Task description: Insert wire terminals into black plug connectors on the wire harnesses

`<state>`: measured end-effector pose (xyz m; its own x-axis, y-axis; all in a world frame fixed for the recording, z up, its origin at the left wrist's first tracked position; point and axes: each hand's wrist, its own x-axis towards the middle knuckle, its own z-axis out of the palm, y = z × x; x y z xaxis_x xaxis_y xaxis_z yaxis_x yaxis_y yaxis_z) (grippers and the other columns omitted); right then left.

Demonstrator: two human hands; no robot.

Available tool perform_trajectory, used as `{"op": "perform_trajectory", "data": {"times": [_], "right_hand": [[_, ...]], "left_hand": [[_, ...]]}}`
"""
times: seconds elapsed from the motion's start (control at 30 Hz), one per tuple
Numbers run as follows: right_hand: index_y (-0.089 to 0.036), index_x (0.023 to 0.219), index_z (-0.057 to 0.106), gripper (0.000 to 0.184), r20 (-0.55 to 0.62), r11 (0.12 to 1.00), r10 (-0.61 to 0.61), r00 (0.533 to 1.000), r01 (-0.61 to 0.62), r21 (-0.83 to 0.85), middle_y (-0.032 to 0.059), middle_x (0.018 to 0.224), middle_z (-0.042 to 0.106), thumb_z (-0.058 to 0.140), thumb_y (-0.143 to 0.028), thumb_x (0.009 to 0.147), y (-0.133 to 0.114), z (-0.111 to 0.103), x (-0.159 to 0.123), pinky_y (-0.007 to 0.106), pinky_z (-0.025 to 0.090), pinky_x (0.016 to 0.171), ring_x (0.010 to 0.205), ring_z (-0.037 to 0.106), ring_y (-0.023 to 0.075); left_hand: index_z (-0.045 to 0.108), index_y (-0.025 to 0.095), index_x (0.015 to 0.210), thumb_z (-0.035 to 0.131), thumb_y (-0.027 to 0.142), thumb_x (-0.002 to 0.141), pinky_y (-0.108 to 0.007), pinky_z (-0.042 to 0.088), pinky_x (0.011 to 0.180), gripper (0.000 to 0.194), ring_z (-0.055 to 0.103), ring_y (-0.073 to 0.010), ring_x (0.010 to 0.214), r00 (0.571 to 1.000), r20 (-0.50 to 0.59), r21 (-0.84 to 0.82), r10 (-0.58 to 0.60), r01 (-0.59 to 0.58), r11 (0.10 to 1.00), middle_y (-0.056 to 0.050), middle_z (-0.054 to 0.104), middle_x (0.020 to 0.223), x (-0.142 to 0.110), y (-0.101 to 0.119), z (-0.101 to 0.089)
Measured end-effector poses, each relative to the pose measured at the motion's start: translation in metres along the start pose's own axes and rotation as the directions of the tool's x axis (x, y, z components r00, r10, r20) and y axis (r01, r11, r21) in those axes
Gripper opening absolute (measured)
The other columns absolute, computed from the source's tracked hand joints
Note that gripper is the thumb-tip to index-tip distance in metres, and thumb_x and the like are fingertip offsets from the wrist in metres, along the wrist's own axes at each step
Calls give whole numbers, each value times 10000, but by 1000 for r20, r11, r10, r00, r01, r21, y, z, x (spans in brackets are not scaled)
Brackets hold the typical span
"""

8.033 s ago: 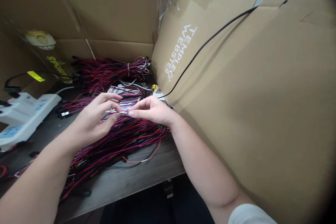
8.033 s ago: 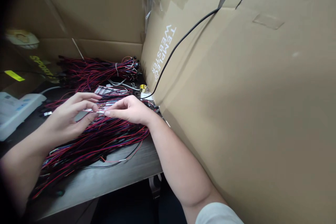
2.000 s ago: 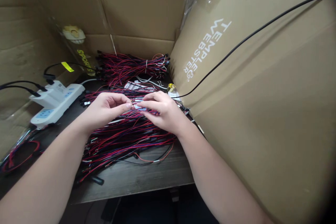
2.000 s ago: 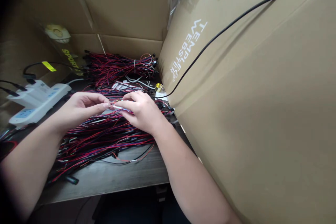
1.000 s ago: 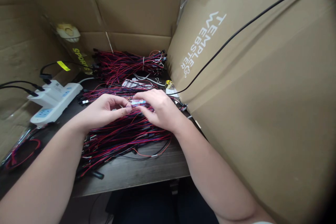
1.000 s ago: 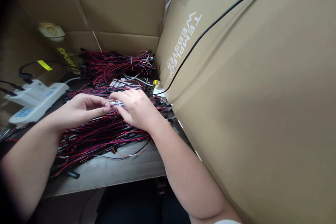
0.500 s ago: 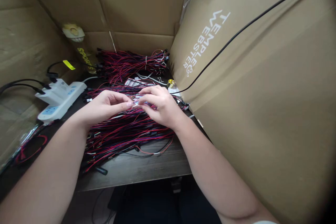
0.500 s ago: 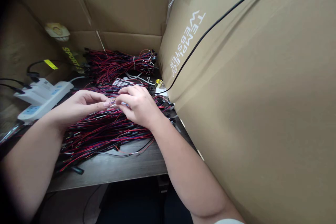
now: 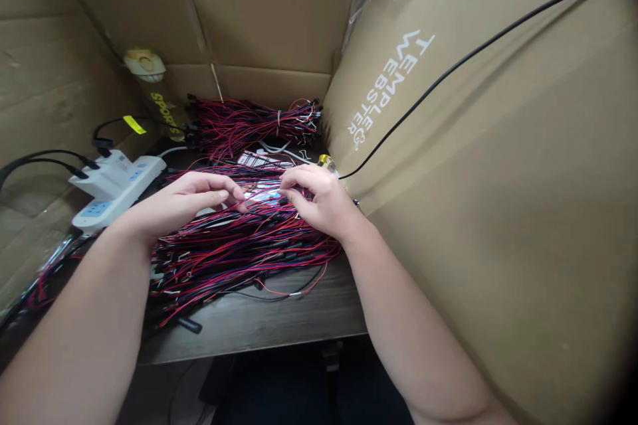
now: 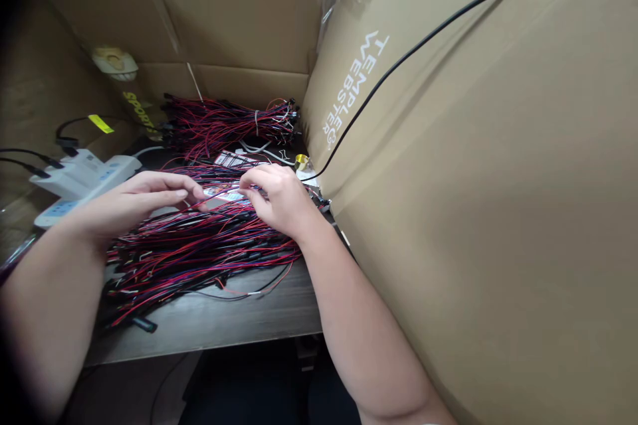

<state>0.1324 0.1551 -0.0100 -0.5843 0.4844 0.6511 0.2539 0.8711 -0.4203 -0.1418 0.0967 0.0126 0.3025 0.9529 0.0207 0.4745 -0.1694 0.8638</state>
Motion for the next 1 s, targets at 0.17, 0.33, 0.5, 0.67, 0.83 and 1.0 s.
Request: {"op": "perform_trajectory", "data": {"times": [0.17, 0.33, 0.5, 0.67, 0.83, 1.0], "right_hand": [[-197, 904, 691, 121, -46, 999, 35, 998, -35, -11, 47, 963, 765, 616, -104, 921, 1, 0, -1, 343, 532, 872, 911, 695, 187], [-190, 910, 698, 111, -69, 1000, 0, 998, -3, -31, 50, 962, 767, 643, -94, 912, 1, -1, -1, 350, 533, 882, 920, 696, 196], [-200, 897, 695, 123, -21, 999, -16, 1000, 15, -31, 37, 955, 769, 633, -99, 929, -2, 0, 0, 345, 520, 889, 915, 694, 189], [-187, 938, 705, 67, 61, 999, -37, 997, 39, -30, 50, 996, 771, 648, -160, 963, -7, 6, 2, 358, 500, 927, 952, 688, 196], [-206, 935, 711, 79, 58, 998, -60, 997, 60, -2, 58, 1038, 761, 648, -207, 981, -10, 12, 1, 372, 503, 971, 1019, 684, 204], [-221, 933, 754, 93, 88, 995, -57, 995, 64, -82, 89, 1171, 739, 670, -244, 968, -10, 21, -3, 400, 490, 1022, 1123, 671, 227]], "left_hand": [[759, 211, 1006, 746, 400, 869, -219, 590, 765, 234, 736, -174, 840, 1000, -13, 27, 6, -5, 1000, -49, 791, 923, -3, 4, 0], [740, 210, 1056, 780, 394, 853, -207, 581, 771, 276, 727, -166, 860, 999, -22, 80, -35, 36, 996, -37, 788, 955, -8, 7, -1], [729, 199, 1010, 774, 359, 863, -154, 534, 690, 223, 686, -125, 796, 999, -30, 54, -45, 46, 997, -17, 762, 886, -9, 8, -3], [711, 183, 984, 774, 316, 862, -123, 473, 600, 191, 615, -83, 697, 997, -14, -45, -73, 73, 996, -4, 717, 826, -9, 12, -1], [703, 172, 981, 796, 264, 830, -104, 428, 545, 199, 568, -59, 629, 995, -30, -121, -98, 94, 988, 13, 671, 736, -7, 14, 1], [690, 167, 986, 824, 214, 778, -114, 436, 529, 252, 593, -65, 613, 990, -53, -245, -134, 117, 962, 4, 698, 738, -6, 14, 2]]}}
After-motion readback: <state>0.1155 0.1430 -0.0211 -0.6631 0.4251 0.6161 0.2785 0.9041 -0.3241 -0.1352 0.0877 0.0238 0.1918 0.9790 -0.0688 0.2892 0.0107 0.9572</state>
